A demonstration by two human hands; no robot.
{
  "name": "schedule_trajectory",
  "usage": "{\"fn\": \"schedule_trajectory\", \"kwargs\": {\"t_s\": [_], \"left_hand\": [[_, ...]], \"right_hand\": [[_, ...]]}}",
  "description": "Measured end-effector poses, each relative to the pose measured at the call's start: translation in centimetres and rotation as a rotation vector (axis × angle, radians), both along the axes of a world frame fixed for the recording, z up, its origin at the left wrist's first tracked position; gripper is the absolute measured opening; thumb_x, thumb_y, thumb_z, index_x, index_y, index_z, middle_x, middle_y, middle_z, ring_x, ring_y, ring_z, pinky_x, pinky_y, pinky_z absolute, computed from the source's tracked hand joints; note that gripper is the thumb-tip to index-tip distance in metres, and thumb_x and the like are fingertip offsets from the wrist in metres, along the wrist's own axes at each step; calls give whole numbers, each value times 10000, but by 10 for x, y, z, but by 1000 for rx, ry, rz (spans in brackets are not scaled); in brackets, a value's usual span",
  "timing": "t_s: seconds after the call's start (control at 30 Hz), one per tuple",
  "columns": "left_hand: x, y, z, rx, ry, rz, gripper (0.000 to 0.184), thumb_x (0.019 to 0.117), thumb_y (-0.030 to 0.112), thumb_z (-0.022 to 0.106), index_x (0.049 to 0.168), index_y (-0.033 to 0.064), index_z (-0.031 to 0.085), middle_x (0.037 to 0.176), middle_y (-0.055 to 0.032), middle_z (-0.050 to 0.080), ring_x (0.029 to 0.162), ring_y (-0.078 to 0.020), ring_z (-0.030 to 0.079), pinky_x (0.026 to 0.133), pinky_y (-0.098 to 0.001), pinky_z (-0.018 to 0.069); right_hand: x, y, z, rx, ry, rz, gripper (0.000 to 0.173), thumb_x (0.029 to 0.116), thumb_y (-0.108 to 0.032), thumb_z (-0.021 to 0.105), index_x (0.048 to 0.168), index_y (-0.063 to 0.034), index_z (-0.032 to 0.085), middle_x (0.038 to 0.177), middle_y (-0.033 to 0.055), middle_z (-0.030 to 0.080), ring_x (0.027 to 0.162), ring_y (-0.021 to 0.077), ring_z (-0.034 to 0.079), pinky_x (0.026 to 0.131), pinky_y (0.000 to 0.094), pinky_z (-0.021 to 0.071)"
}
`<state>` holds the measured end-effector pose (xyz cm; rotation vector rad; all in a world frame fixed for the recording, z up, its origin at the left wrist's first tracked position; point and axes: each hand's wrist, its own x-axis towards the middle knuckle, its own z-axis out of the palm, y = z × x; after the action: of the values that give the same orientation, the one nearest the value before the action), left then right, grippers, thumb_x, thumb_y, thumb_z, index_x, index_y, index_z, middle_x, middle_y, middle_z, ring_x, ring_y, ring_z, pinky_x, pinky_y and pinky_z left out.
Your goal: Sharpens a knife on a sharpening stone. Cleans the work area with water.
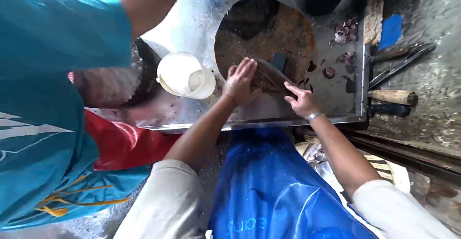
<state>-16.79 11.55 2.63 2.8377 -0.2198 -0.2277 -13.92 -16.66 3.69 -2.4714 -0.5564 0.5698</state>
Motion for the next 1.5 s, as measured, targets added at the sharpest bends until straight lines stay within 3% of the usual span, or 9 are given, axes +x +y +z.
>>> {"fn": "schedule_trajectory", "kwargs": {"t_s": [0.2,0.43,0.63,0.73,0.9,1.03,1.13,1.33,1.5], "left_hand": [[-6,-32,0,-7,-26,-37,920,866,624,660,1584,109,399,1651,-63,377,1555,-257,277,1218,-539,275],[15,47,12,45,67,34,960,862,595,672,1615,114,323,1686,-86,295,1579,-280,203,1236,-592,200],[-15,-68,-1,23,-21,-119,1048,837,726,647,1624,119,312,1690,-70,294,1575,-271,210,1215,-584,231],[-11,-93,-5,16,37,-133,1036,869,741,588,1640,130,265,1708,-39,250,1584,-237,181,1232,-567,193],[-13,-3,0,19,4,-117,942,886,644,644,1621,147,329,1682,-46,318,1568,-247,238,1210,-594,228],[15,52,13,51,122,-23,969,878,617,660,1625,116,303,1689,-86,289,1580,-291,193,1216,-618,203],[10,27,10,53,68,-27,1003,828,611,700,1619,121,324,1677,-82,317,1575,-292,203,1208,-621,210],[-9,-106,-2,-27,60,-87,1041,856,696,638,1644,133,257,1712,-42,240,1589,-250,162,1231,-607,151],[-17,-47,-5,-25,-10,-79,932,888,631,630,1622,143,327,1686,-34,310,1572,-246,226,1219,-612,184]], "right_hand": [[-17,-38,12,-12,-33,17,487,1038,-266,610,1517,-214,541,1320,134,699,1146,359,700,989,592,542],[18,52,7,-14,72,23,520,1034,-305,592,1545,-291,500,1382,50,676,1182,319,687,1022,575,519],[-43,-73,23,-139,-56,-48,506,1041,-325,600,1538,-309,505,1209,161,727,1013,388,725,864,630,570],[-48,-89,35,-215,-67,-78,496,1046,-325,592,1535,-296,513,1187,178,725,987,404,720,825,633,566],[-40,-4,15,-33,-10,-77,494,1021,-269,626,1508,-220,555,1257,153,721,1087,366,717,942,599,562],[2,63,12,-12,101,-48,519,1024,-276,606,1536,-265,517,1400,46,665,1215,290,675,1053,551,512],[-16,38,10,-10,60,-82,518,1029,-290,604,1538,-291,510,1343,71,694,1173,306,690,1014,563,535],[-44,-95,37,-210,-56,-68,497,1037,-295,614,1526,-272,529,1269,141,718,1047,383,724,888,639,558],[-44,-39,23,-77,-68,-47,487,1014,-225,641,1492,-165,568,1311,125,706,1099,336,723,964,569,565]]}}
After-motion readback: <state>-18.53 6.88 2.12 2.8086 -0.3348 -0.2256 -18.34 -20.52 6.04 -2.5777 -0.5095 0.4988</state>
